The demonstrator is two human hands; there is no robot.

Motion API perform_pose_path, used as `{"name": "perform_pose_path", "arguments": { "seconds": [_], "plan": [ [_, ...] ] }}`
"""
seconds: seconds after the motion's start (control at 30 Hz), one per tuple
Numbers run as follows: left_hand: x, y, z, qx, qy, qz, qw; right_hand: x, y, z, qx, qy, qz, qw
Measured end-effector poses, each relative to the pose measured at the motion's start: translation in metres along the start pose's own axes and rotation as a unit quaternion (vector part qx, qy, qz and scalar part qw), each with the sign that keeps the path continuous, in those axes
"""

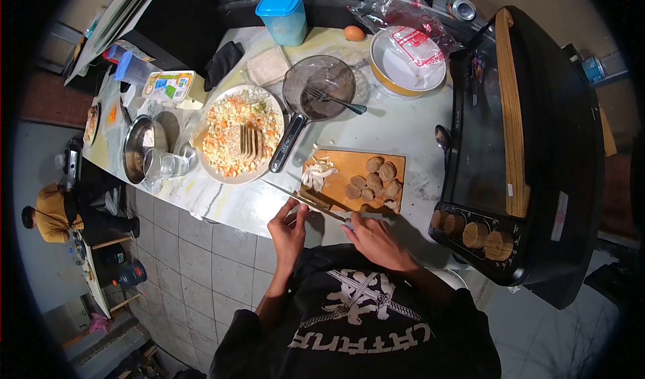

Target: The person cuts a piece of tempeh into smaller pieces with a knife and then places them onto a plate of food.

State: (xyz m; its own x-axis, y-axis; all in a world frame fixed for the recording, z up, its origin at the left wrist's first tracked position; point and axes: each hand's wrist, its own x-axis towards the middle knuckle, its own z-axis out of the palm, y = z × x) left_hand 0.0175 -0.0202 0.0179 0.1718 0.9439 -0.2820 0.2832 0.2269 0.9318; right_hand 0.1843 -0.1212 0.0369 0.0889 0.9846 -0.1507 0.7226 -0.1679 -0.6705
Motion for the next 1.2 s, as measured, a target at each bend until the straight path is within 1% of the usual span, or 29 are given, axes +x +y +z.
{"name": "perform_pose_path", "arguments": {
  "seconds": [0.3,0.4,0.5,0.57,0.7,0.87,1.07,1.2],
  "plan": [
    [0.001,-0.002,0.000,0.015,-0.004,0.010,1.000,0.002,0.000,-0.001,-0.002,-0.006,-0.009,1.000],
    [-0.001,0.006,0.002,0.020,0.018,0.002,1.000,0.002,0.000,-0.002,-0.002,-0.011,-0.005,1.000],
    [-0.001,0.008,0.002,0.027,0.003,0.000,1.000,0.003,-0.003,-0.004,0.001,-0.012,-0.002,1.000],
    [-0.002,0.008,0.004,-0.006,0.006,0.006,1.000,0.004,-0.004,-0.006,0.001,-0.012,0.000,1.000],
    [0.000,0.000,0.001,-0.004,-0.007,0.010,1.000,0.004,-0.003,-0.008,0.010,-0.021,-0.004,1.000],
    [-0.001,0.001,-0.001,0.011,-0.025,-0.017,0.999,0.004,-0.005,-0.009,0.006,-0.036,0.003,0.999],
    [-0.001,-0.001,0.001,0.006,-0.009,0.012,1.000,0.004,-0.006,-0.010,-0.002,-0.035,0.001,0.999],
    [-0.001,0.000,0.001,-0.003,-0.005,-0.002,1.000,0.005,-0.006,-0.010,-0.007,-0.046,0.009,0.999]
  ]
}}
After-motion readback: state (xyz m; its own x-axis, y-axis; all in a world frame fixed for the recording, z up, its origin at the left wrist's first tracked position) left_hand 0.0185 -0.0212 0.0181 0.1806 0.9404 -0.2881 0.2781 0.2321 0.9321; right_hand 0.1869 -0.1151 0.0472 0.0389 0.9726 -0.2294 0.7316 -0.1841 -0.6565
